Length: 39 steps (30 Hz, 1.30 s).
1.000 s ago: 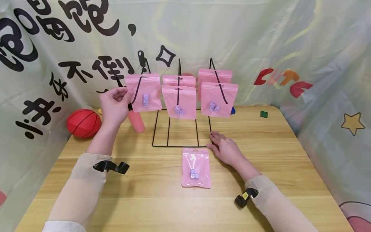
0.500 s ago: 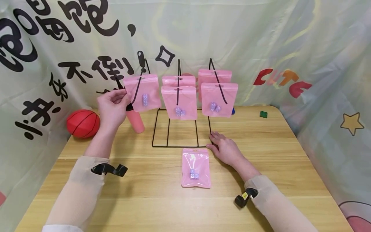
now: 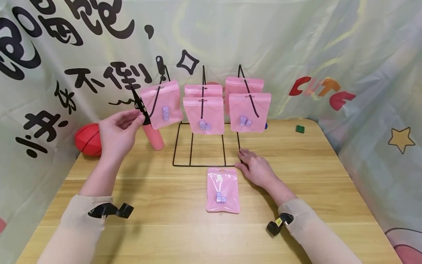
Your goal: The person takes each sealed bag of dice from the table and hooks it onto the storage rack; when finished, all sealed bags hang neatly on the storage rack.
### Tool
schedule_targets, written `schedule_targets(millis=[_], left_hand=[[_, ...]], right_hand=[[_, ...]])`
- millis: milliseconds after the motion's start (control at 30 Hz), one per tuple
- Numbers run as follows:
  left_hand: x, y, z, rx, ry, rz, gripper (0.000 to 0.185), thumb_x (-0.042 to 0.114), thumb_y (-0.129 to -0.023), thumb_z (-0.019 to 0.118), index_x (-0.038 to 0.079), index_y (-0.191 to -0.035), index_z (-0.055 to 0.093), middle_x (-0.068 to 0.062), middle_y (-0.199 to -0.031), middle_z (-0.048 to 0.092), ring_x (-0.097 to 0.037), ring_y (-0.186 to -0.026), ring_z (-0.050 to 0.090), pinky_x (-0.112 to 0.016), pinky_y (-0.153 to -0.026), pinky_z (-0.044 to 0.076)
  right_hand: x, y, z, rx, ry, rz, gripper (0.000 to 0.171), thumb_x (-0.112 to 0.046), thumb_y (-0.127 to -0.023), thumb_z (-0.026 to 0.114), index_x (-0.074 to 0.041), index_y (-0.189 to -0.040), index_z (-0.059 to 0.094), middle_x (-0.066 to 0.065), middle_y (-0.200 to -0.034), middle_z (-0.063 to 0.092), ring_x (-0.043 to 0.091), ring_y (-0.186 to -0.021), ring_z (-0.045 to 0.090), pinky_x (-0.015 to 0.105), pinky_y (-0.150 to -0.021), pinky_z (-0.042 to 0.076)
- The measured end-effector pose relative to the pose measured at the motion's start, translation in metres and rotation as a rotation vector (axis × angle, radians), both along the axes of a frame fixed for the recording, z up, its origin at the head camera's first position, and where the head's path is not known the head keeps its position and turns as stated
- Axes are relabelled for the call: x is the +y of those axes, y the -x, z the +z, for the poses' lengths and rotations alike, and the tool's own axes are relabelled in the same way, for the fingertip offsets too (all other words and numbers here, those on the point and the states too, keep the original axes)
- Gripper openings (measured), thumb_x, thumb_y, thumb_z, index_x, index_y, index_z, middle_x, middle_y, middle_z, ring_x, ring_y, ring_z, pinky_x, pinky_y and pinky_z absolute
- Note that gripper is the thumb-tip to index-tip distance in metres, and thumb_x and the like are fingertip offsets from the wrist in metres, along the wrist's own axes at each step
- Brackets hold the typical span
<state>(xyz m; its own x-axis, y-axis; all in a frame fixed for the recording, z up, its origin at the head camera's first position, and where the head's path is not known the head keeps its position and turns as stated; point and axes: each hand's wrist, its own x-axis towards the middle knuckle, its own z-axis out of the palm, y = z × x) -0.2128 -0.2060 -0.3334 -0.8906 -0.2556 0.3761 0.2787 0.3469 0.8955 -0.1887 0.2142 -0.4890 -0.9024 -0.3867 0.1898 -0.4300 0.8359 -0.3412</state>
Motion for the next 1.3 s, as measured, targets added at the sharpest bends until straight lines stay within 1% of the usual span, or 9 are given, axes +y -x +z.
schedule_targets(millis=[133, 233, 367, 467, 567, 733, 933, 1133, 1300], left_hand=[[-0.001, -0.012, -0.005, -0.045, -0.005, -0.040, 0.034, 0.016, -0.093, 0.085, -0.002, -0.120, 0.078, 0.001, -0.106, 0.080, -0.005, -0.095, 0.074, -0.017, -0.086, 0.058], [0.000, -0.022, -0.012, -0.084, 0.017, -0.070, 0.034, 0.017, -0.094, 0.084, -0.002, -0.122, 0.077, 0.000, -0.108, 0.080, -0.005, -0.096, 0.074, -0.016, -0.085, 0.057], [0.007, -0.033, -0.024, -0.118, 0.044, -0.134, 0.034, 0.018, -0.096, 0.083, -0.003, -0.122, 0.077, -0.008, -0.111, 0.079, -0.006, -0.096, 0.074, -0.018, -0.085, 0.058], [0.014, -0.037, -0.036, -0.178, 0.042, -0.205, 0.036, 0.020, -0.097, 0.081, -0.004, -0.124, 0.075, -0.015, -0.114, 0.078, -0.007, -0.097, 0.075, -0.019, -0.086, 0.058], [0.024, -0.042, -0.048, -0.258, 0.061, -0.285, 0.039, 0.023, -0.099, 0.079, -0.005, -0.126, 0.073, -0.018, -0.117, 0.076, -0.013, -0.101, 0.075, -0.021, -0.088, 0.058], [0.043, -0.046, -0.070, -0.368, 0.076, -0.410, 0.039, 0.022, -0.099, 0.079, -0.006, -0.126, 0.072, -0.017, -0.119, 0.076, -0.027, -0.107, 0.075, -0.027, -0.090, 0.060], [0.063, -0.054, -0.096, -0.459, 0.090, -0.504, 0.038, 0.022, -0.098, 0.079, -0.005, -0.125, 0.072, -0.013, -0.114, 0.077, -0.027, -0.105, 0.075, -0.035, -0.090, 0.061], [0.084, -0.064, -0.117, -0.606, -0.005, -0.551, 0.036, 0.014, -0.097, 0.080, -0.009, -0.124, 0.071, -0.013, -0.102, 0.078, -0.030, -0.097, 0.077, -0.038, -0.081, 0.064], [0.101, -0.069, -0.127, -0.676, -0.068, -0.593, 0.033, 0.009, -0.097, 0.079, -0.014, -0.119, 0.071, -0.017, -0.098, 0.077, -0.030, -0.092, 0.078, -0.039, -0.078, 0.065]], right_hand=[[0.001, 0.000, 0.000, -0.010, -0.002, -0.004, 0.057, -0.037, -0.107, 0.065, 0.006, -0.145, 0.059, 0.024, -0.154, 0.051, 0.042, -0.143, 0.049, 0.060, -0.112, 0.044], [0.001, 0.000, 0.001, -0.016, -0.003, -0.007, 0.057, -0.036, -0.107, 0.065, 0.006, -0.145, 0.059, 0.024, -0.154, 0.051, 0.042, -0.143, 0.049, 0.060, -0.112, 0.043], [0.002, 0.000, 0.001, -0.015, 0.005, -0.008, 0.056, -0.036, -0.107, 0.066, 0.006, -0.144, 0.060, 0.024, -0.154, 0.052, 0.042, -0.143, 0.049, 0.060, -0.112, 0.044], [0.002, 0.000, 0.001, -0.006, 0.009, -0.002, 0.056, -0.035, -0.106, 0.067, 0.006, -0.144, 0.060, 0.024, -0.153, 0.052, 0.042, -0.142, 0.049, 0.060, -0.112, 0.044], [0.003, 0.000, 0.000, 0.000, 0.007, 0.003, 0.056, -0.035, -0.106, 0.067, 0.007, -0.143, 0.061, 0.025, -0.153, 0.053, 0.043, -0.142, 0.050, 0.060, -0.112, 0.044], [0.003, 0.001, 0.000, -0.004, 0.006, 0.001, 0.056, -0.035, -0.107, 0.066, 0.007, -0.144, 0.060, 0.025, -0.153, 0.052, 0.043, -0.143, 0.049, 0.060, -0.112, 0.044], [0.002, 0.002, 0.001, -0.013, 0.001, -0.004, 0.057, -0.036, -0.107, 0.064, 0.006, -0.146, 0.058, 0.024, -0.155, 0.051, 0.042, -0.144, 0.048, 0.060, -0.113, 0.043], [0.001, 0.001, -0.001, -0.006, 0.012, 0.000, 0.058, -0.036, -0.107, 0.065, 0.006, -0.145, 0.058, 0.024, -0.155, 0.051, 0.042, -0.144, 0.048, 0.059, -0.114, 0.042], [0.000, 0.001, -0.001, 0.000, 0.014, 0.002, 0.058, -0.036, -0.107, 0.065, 0.007, -0.145, 0.059, 0.024, -0.154, 0.052, 0.042, -0.144, 0.048, 0.059, -0.114, 0.042]])
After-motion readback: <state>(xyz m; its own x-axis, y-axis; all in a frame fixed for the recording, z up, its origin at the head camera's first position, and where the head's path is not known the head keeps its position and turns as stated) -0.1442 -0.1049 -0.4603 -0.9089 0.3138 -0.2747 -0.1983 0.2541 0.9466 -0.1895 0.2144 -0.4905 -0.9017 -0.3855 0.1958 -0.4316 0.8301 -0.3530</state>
